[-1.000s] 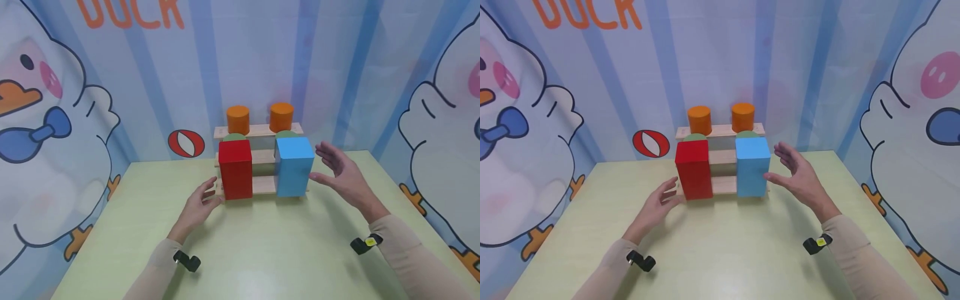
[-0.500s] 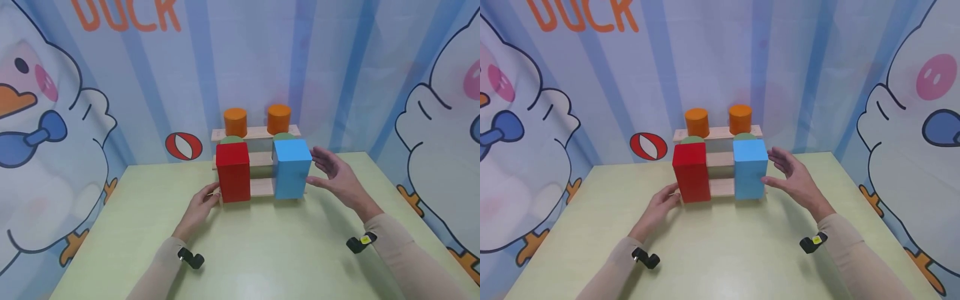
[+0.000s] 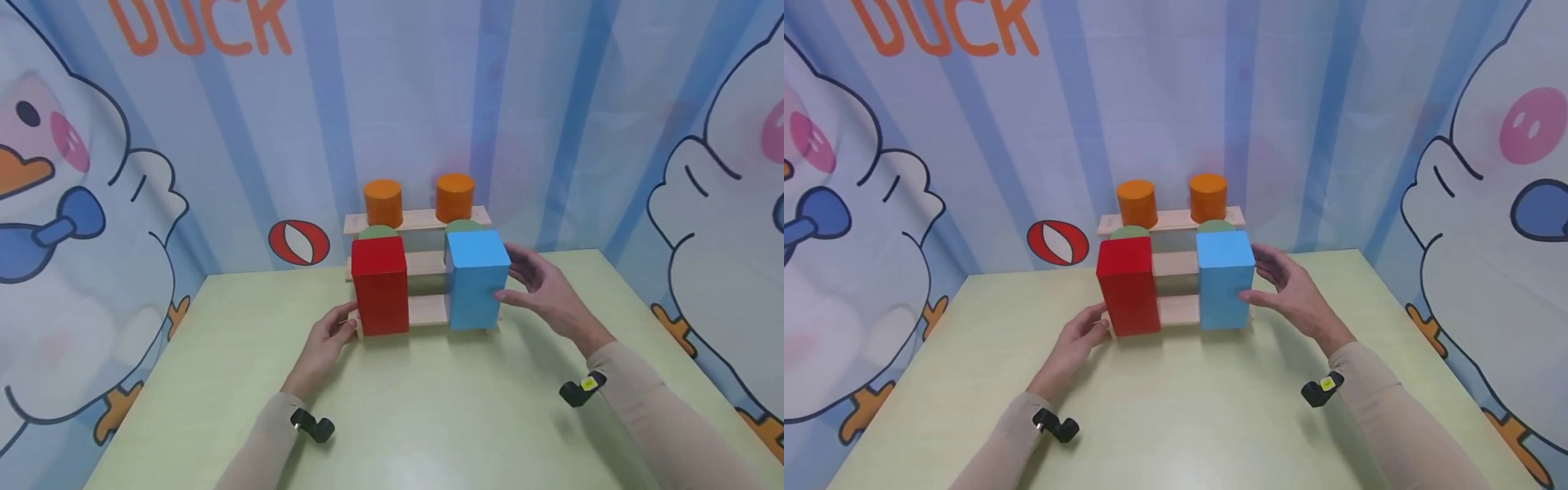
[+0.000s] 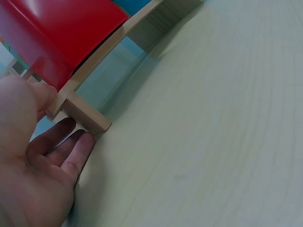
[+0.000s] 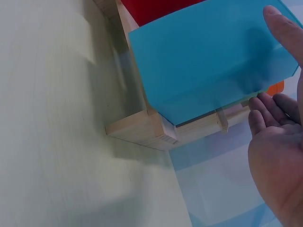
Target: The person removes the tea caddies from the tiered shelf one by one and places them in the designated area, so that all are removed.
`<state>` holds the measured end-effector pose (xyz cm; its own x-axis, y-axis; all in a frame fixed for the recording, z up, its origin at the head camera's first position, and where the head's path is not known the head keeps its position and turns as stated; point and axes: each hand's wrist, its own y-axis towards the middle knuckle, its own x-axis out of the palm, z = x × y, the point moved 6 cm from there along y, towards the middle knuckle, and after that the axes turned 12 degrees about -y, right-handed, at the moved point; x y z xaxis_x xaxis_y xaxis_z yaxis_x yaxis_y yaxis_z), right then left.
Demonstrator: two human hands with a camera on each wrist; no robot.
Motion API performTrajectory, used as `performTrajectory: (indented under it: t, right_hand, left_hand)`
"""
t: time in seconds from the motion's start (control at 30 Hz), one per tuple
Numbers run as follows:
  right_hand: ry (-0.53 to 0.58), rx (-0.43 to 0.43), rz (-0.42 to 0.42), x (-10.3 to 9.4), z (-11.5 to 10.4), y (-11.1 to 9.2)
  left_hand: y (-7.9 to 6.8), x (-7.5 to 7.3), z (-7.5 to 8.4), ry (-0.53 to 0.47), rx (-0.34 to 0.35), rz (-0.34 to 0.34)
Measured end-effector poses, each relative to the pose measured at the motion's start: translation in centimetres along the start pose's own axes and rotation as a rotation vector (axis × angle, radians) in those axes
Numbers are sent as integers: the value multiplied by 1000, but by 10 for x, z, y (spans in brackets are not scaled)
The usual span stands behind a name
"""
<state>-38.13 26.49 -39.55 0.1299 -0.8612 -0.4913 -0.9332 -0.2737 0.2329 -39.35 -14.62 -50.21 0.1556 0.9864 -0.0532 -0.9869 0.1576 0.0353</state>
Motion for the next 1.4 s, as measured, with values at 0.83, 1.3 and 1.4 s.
performTrajectory:
  t: [0.83,1.3,1.4]
  right_hand:
    - [-12,-43,-44,-12,-10,23]
    - [25,-109,-49,-12,-19,30]
    - [13,-107,-43,-13,-20,31]
  left_hand:
    - [1,-3,-5,-112,-41,2]
    - [2,-5,-6,-78,-81,26]
    - [2,-5,-6,-79,-84,25]
